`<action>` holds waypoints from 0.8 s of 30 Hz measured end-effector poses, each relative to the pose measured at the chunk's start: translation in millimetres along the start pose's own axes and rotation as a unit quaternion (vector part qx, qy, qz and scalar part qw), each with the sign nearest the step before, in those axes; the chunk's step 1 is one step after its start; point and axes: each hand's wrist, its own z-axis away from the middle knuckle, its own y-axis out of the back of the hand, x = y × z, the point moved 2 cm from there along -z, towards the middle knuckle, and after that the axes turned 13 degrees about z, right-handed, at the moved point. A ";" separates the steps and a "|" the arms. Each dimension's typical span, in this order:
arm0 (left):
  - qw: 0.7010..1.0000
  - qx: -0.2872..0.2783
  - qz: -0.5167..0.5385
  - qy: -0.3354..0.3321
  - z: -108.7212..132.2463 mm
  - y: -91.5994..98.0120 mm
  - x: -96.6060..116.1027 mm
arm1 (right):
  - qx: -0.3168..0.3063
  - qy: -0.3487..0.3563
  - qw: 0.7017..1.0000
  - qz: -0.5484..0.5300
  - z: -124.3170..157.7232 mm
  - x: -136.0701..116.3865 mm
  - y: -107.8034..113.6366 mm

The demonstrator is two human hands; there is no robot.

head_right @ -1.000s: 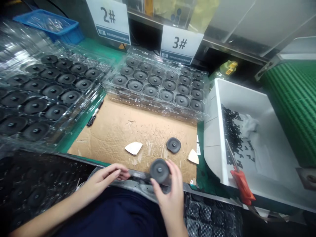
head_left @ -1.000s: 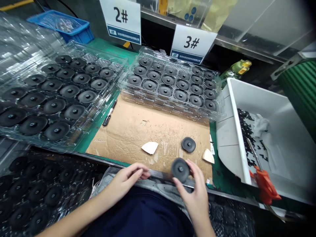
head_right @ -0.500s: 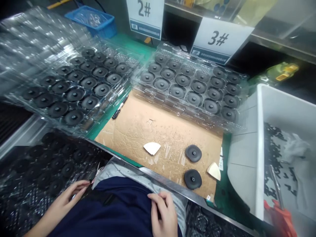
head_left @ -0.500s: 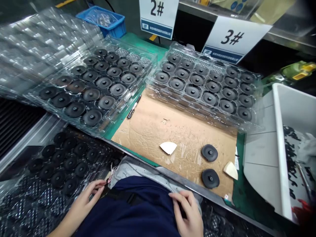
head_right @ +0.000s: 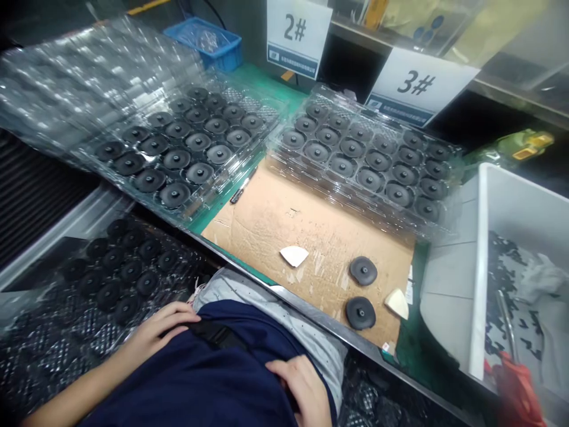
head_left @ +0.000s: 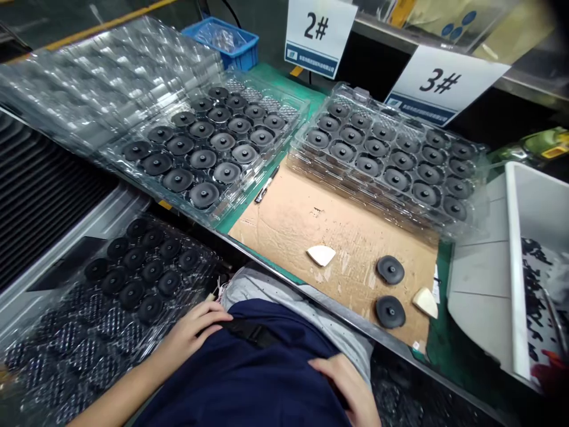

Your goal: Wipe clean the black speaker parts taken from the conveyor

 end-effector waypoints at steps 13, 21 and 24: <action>0.987 -0.010 -0.070 -0.143 -11.8 -13.9 29.0 | -0.244 0.107 0.947 0.178 -95.8 -56.4 -74.4; 0.972 0.023 -0.169 -0.165 -8.5 -9.1 36.1 | -0.249 0.041 0.953 0.167 -90.5 -63.1 -76.2; 0.955 0.027 -0.206 -0.212 -8.1 -8.9 37.6 | -0.251 0.029 0.953 0.168 -90.2 -64.8 -78.2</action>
